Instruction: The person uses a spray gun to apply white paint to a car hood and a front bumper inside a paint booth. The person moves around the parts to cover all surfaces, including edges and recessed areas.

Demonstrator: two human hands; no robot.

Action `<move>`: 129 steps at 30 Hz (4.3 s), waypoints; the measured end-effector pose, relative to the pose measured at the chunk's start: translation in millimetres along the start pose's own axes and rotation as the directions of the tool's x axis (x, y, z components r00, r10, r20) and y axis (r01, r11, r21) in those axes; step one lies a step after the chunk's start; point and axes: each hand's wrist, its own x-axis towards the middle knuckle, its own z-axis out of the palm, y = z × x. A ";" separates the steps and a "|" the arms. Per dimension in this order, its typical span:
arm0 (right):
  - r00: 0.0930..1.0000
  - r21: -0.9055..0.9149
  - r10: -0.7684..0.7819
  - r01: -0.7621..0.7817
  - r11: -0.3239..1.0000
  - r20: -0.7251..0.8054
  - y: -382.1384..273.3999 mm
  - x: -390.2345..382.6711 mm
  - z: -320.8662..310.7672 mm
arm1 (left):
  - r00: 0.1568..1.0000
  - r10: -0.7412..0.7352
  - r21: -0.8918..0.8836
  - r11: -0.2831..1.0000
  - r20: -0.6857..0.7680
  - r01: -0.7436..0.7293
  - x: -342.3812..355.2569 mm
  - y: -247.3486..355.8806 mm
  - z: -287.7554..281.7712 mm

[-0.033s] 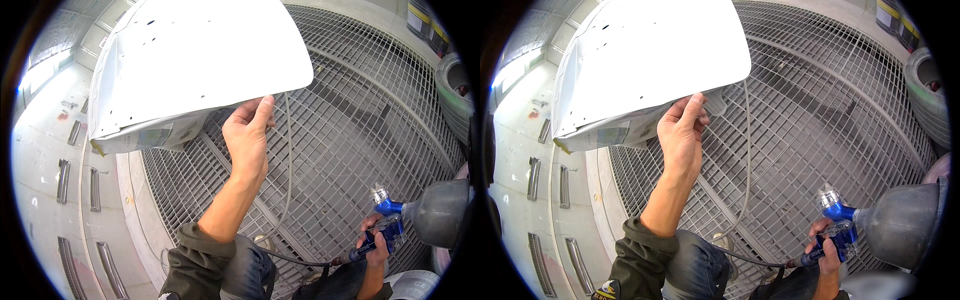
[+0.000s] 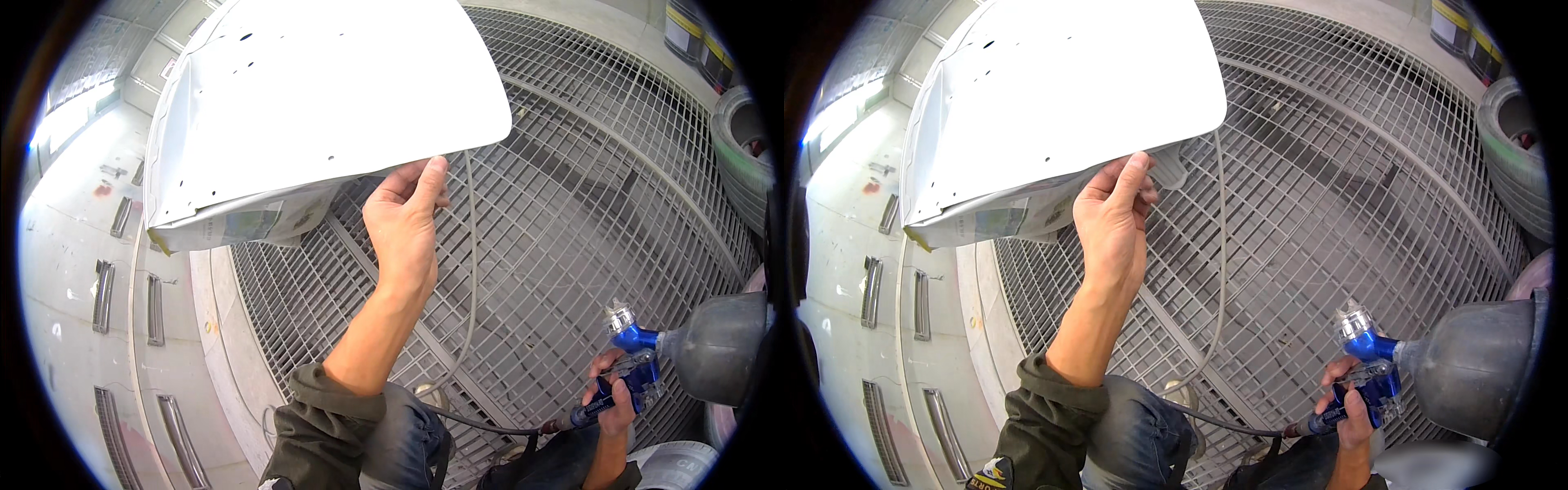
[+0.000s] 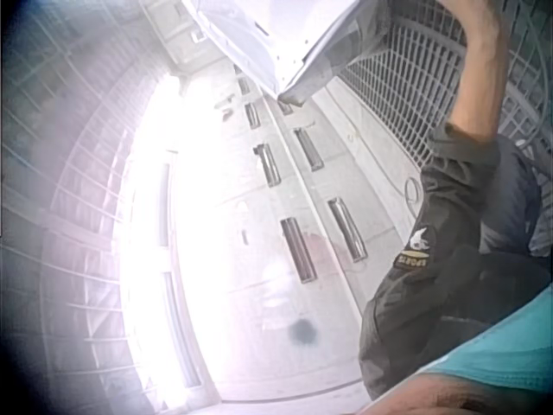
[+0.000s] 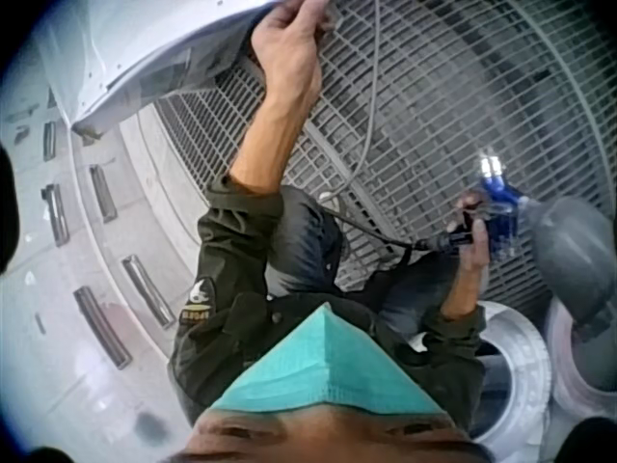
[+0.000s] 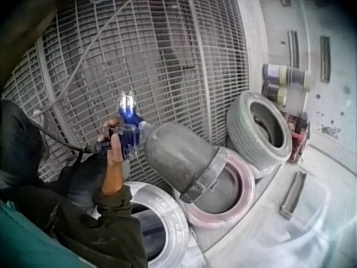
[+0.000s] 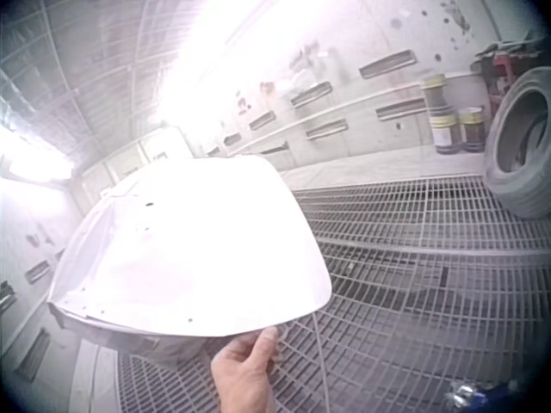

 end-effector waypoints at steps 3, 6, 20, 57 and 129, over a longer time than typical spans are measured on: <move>1.000 -0.009 -0.009 0.009 1.000 -0.012 -0.7 0.5 1.9 | 1.000 0.011 0.018 1.000 -0.003 -0.011 0.4 -1.3 -1.1; 1.000 -0.013 0.003 -0.003 1.000 -0.010 -1.6 0.4 0.9 | 1.000 0.026 0.033 0.999 0.003 -0.026 -0.2 -0.5 -1.7; 1.000 0.000 0.004 -0.004 1.000 -0.018 -1.6 0.7 0.1 | 0.984 0.175 0.111 0.979 -0.033 -0.171 9.0 -12.1 -3.1; 0.989 -0.037 -0.109 0.106 0.994 -0.096 -3.1 -5.4 9.0 | 0.965 0.255 0.146 0.954 0.065 -0.262 14.5 -19.4 -16.2; 0.994 -0.002 -0.071 0.071 0.997 -0.086 0.4 -10.8 -3.2 | 0.951 -0.142 -0.361 0.901 0.276 0.240 34.1 -19.3 -20.5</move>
